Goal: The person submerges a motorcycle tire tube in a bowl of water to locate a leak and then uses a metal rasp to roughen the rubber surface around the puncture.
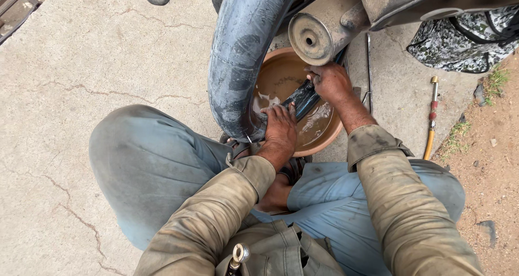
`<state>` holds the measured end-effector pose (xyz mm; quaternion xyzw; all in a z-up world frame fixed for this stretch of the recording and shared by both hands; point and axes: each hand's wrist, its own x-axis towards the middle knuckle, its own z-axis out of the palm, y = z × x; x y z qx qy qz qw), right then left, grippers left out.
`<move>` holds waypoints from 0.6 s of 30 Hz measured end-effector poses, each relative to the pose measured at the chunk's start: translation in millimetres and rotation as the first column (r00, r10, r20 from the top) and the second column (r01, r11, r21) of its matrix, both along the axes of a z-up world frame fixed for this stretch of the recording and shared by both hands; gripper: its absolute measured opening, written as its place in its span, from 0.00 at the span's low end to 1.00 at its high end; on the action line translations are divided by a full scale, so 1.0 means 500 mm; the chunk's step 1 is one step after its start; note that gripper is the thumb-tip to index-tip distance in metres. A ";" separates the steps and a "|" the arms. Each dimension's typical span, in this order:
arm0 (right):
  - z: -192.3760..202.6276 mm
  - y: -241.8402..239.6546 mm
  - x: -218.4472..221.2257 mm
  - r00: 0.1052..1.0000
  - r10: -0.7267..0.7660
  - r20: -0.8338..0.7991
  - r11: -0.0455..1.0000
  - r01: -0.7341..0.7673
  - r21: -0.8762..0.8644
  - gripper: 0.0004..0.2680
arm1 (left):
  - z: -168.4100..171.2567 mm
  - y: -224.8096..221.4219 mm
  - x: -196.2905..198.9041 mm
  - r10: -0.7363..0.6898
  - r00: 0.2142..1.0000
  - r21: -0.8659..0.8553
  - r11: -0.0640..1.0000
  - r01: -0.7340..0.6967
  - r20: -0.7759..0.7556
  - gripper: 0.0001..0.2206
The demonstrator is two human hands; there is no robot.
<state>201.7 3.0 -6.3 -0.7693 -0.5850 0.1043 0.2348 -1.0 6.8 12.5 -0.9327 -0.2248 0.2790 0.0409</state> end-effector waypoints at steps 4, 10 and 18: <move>0.042 0.013 -0.009 0.989 -0.150 -0.013 0.963 0.143 -0.228 0.06 | -0.003 0.004 -0.008 -0.002 1.000 0.037 0.999 0.001 0.010 0.32; 0.041 0.007 -0.035 0.988 -0.109 0.112 0.990 0.118 -0.079 0.08 | -0.001 0.005 -0.003 0.021 1.000 0.004 1.000 -0.021 -0.012 0.33; -0.048 -0.001 -0.005 0.863 -0.169 -0.477 0.971 0.229 0.069 0.09 | 0.003 0.033 0.028 0.344 0.788 -0.187 0.939 -0.289 0.511 0.28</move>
